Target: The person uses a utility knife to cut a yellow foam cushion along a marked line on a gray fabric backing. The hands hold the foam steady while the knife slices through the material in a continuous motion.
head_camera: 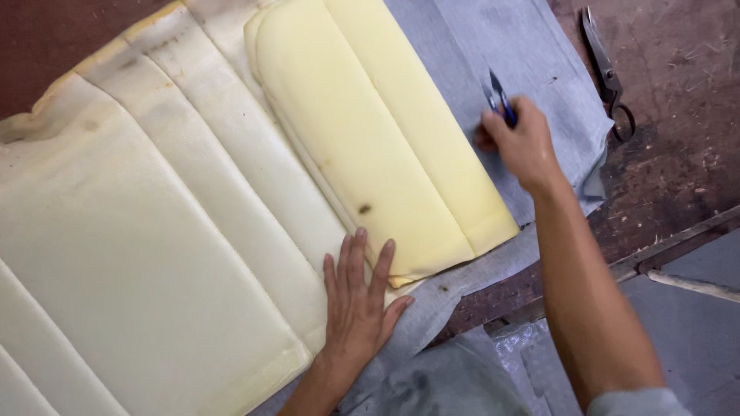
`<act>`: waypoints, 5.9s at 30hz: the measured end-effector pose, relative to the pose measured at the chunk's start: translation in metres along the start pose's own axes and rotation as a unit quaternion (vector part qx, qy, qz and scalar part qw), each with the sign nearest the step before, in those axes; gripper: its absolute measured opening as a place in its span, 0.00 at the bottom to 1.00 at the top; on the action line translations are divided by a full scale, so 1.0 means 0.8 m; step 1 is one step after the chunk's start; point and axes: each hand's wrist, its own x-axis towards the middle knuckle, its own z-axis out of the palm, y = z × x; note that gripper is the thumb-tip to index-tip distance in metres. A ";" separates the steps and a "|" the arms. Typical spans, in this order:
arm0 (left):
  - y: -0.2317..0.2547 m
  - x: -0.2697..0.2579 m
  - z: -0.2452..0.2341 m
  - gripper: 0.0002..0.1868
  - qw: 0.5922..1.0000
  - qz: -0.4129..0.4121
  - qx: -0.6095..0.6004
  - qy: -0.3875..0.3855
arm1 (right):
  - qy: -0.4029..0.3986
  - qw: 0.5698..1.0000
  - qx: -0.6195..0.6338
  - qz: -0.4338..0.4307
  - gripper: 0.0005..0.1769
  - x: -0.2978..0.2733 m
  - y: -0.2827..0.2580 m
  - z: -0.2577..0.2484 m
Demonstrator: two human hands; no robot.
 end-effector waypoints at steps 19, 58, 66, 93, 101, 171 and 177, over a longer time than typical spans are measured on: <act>0.084 0.064 -0.111 0.33 0.985 -0.022 -0.080 0.149 | -0.089 0.982 -0.045 -0.163 0.17 -0.259 -0.030 0.075; -0.031 0.091 0.049 0.31 0.961 0.167 0.205 -0.082 | -0.021 0.975 0.166 -0.147 0.12 -0.057 0.042 0.060; 0.008 0.141 0.004 0.29 0.957 0.189 0.184 -0.124 | 0.035 0.970 0.224 -0.088 0.11 -0.060 0.043 0.081; -0.064 0.246 0.044 0.34 0.977 0.034 0.204 0.051 | -0.024 0.932 -0.077 -0.353 0.20 0.077 -0.038 0.123; -0.059 0.223 0.042 0.34 0.981 -0.027 0.186 0.046 | 0.017 0.940 -0.124 -0.318 0.18 0.078 -0.028 0.134; 0.017 0.175 0.064 0.20 0.946 0.157 0.143 -0.247 | 0.044 0.966 -0.040 -0.250 0.09 0.066 -0.054 0.131; 0.007 0.143 0.069 0.34 0.980 0.159 0.086 -0.080 | 0.040 0.959 -0.032 -0.278 0.10 0.066 -0.048 0.127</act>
